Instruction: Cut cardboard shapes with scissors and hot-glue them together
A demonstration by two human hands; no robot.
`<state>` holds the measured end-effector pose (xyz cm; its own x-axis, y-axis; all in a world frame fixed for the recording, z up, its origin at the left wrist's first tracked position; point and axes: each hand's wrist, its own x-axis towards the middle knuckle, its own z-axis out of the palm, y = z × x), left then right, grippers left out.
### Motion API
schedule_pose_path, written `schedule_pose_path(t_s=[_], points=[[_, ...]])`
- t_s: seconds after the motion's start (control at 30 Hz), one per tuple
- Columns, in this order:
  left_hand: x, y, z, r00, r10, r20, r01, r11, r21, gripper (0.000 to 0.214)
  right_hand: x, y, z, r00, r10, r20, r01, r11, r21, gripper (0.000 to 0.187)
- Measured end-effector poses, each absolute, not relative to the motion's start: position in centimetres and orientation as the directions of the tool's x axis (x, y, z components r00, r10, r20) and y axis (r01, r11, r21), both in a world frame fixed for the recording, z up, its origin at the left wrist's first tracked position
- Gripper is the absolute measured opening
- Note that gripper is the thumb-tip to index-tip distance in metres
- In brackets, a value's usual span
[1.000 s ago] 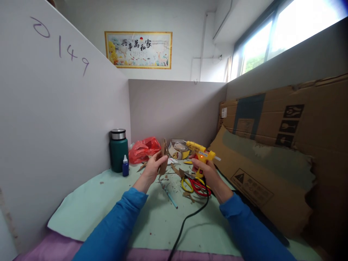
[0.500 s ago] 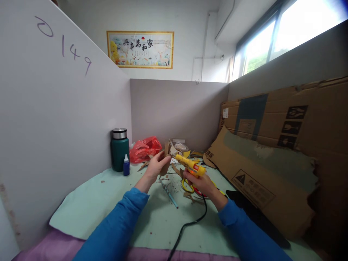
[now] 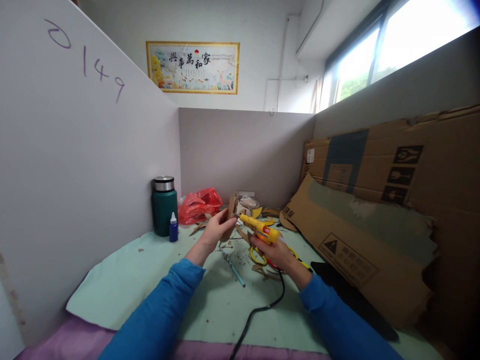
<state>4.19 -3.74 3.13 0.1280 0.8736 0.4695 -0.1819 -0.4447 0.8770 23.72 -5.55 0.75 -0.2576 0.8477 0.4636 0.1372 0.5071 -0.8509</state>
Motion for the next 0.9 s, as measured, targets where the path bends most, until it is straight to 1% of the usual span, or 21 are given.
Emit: schedule_pose_path(t_s=[0.27, 0.37, 0.47, 0.63, 0.77, 0.9], points=[[4.2, -3.4, 2.9, 0.123, 0.874, 0.470, -0.142, -0.453, 0.880, 0.057, 23.7, -5.8, 1.0, -0.226, 0.834, 0.503, 0.167, 0.541, -0.824, 0.026], [4.2, -3.2, 2.8, 0.121, 0.871, 0.477, -0.141, -0.461, 0.876, 0.056, 23.7, -5.6, 0.9, -0.242, 0.831, 0.500, 0.178, 0.545, -0.819, 0.027], [4.1, -3.1, 2.8, 0.125, 0.867, 0.482, -0.143, -0.465, 0.874, 0.055, 23.7, -5.4, 0.7, -0.241, 0.809, 0.536, 0.200, 0.582, -0.788, 0.026], [4.2, -3.1, 2.8, 0.118, 0.868, 0.482, -0.123, -0.468, 0.875, 0.055, 23.8, -5.4, 0.7, -0.211, 0.809, 0.549, 0.159, 0.582, -0.797, 0.028], [4.2, -3.2, 2.8, 0.111, 0.873, 0.474, -0.121, -0.462, 0.879, 0.054, 23.8, -5.1, 0.5, -0.218, 0.767, 0.604, 0.194, 0.640, -0.743, 0.021], [4.2, -3.2, 2.9, 0.106, 0.877, 0.469, -0.130, -0.455, 0.881, 0.053, 23.8, -4.7, 0.2, -0.200, 0.748, 0.632, 0.232, 0.663, -0.711, 0.024]])
